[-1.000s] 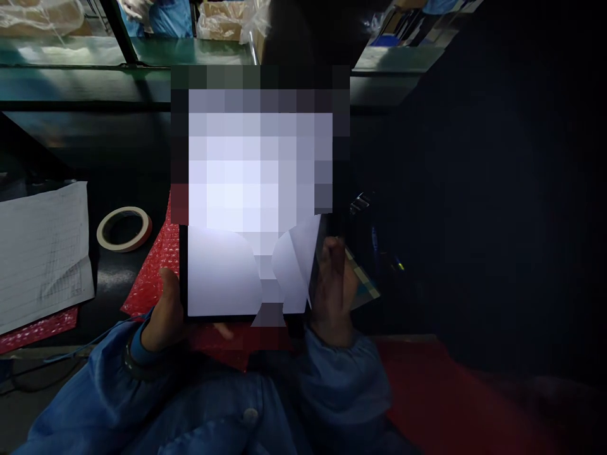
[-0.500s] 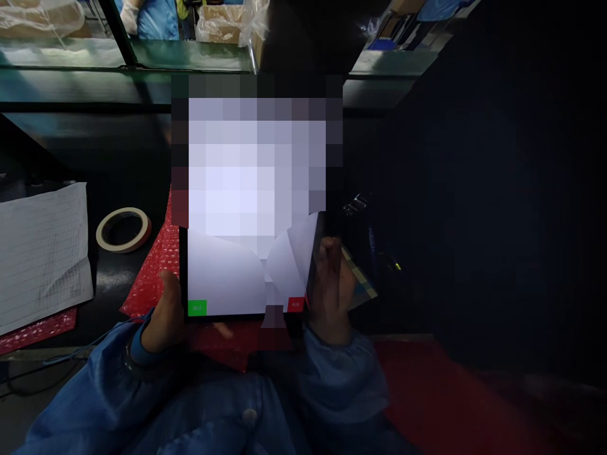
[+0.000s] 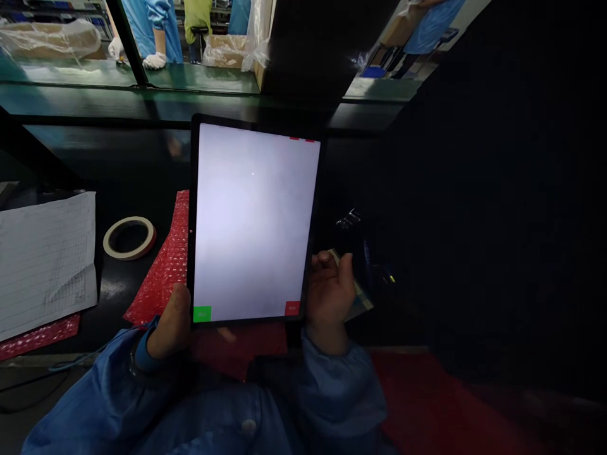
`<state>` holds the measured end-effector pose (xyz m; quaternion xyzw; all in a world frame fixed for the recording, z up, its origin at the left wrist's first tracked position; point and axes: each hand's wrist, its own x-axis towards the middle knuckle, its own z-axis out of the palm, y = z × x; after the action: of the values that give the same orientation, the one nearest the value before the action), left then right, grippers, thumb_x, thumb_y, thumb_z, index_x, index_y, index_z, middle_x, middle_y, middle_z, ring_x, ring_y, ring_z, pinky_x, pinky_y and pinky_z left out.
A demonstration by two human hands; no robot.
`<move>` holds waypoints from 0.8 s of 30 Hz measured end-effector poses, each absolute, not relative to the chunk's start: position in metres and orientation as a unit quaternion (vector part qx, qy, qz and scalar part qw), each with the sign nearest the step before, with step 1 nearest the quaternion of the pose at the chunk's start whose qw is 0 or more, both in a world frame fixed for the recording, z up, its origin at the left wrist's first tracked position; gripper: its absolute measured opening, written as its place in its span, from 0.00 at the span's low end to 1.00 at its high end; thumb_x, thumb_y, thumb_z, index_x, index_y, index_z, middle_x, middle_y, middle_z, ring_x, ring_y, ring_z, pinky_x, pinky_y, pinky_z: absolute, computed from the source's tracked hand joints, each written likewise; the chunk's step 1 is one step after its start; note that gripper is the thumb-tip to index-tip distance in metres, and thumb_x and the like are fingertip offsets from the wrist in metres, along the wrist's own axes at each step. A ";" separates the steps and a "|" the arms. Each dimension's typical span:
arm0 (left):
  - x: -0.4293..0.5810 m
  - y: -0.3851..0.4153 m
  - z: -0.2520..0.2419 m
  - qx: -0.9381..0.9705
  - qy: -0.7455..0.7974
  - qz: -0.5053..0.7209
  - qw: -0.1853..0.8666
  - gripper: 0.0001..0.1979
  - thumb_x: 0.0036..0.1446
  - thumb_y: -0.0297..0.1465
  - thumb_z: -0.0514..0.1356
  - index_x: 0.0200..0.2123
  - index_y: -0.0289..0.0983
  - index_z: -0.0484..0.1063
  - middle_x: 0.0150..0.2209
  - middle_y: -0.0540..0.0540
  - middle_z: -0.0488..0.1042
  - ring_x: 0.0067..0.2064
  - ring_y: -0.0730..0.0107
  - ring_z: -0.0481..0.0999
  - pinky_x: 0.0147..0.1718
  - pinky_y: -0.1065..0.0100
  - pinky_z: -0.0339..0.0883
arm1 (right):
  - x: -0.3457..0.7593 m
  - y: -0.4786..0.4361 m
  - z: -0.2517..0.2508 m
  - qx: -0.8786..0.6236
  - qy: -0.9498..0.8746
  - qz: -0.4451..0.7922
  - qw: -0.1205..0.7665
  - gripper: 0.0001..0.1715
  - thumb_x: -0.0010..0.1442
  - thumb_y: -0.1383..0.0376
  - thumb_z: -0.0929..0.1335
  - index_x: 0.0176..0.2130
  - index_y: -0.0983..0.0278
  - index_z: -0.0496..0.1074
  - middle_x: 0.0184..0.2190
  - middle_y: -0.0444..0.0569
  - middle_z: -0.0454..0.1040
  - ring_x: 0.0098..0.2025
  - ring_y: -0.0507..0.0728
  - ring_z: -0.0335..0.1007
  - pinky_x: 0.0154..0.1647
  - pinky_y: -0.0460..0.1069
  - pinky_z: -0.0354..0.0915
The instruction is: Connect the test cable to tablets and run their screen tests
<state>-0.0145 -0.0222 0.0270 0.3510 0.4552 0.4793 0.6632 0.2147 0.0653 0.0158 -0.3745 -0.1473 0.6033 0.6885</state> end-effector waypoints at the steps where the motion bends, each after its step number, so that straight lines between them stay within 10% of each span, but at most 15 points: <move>1: -0.014 -0.022 0.028 0.369 0.451 0.465 0.667 0.41 0.49 0.67 0.46 0.23 0.38 0.81 0.19 0.38 0.78 0.36 0.47 0.82 0.38 0.55 0.78 | 0.214 0.065 0.015 -0.371 -0.149 0.601 0.692 0.25 0.51 0.43 0.72 0.23 0.60 0.70 0.20 0.38 0.74 0.26 0.50 0.75 0.29 0.45 0.71; 7: -0.012 -0.020 0.038 0.424 0.442 0.449 0.651 0.42 0.54 0.65 0.43 0.19 0.37 0.80 0.20 0.40 0.80 0.34 0.50 0.82 0.44 0.55 0.76 | 0.217 0.068 0.013 -0.384 -0.174 0.594 0.685 0.26 0.52 0.41 0.70 0.24 0.61 0.71 0.21 0.41 0.76 0.25 0.51 0.76 0.27 0.45 0.71; 14: -0.005 -0.020 0.037 0.327 0.440 0.498 0.672 0.22 0.48 0.49 0.68 0.32 0.34 0.77 0.23 0.44 0.80 0.18 0.58 0.77 0.18 0.62 0.74 | 0.221 0.061 0.058 -0.430 -0.447 0.275 0.735 0.19 0.55 0.52 0.73 0.45 0.55 0.76 0.48 0.46 0.78 0.44 0.56 0.77 0.38 0.50 0.73; 19: -0.008 -0.019 0.035 0.337 0.438 0.489 0.675 0.20 0.48 0.45 0.69 0.34 0.33 0.75 0.32 0.39 0.82 0.22 0.57 0.80 0.20 0.61 0.76 | 0.200 0.061 0.095 -0.444 -0.708 0.142 0.531 0.08 0.55 0.64 0.74 0.36 0.49 0.80 0.47 0.43 0.79 0.56 0.59 0.71 0.59 0.55 0.64; 24: -0.011 -0.019 0.028 0.363 0.376 0.506 0.686 0.24 0.41 0.45 0.72 0.36 0.34 0.75 0.33 0.40 0.82 0.23 0.56 0.80 0.22 0.59 0.77 | 0.173 0.059 0.131 -0.379 -0.817 0.095 0.424 0.18 0.64 0.67 0.67 0.47 0.43 0.75 0.55 0.33 0.75 0.64 0.53 0.63 0.67 0.54 0.55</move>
<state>-0.0115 -0.0192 0.0279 0.3628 0.3764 0.5064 0.6858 0.1730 0.0588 0.1309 -0.3789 -0.8172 0.0948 0.4239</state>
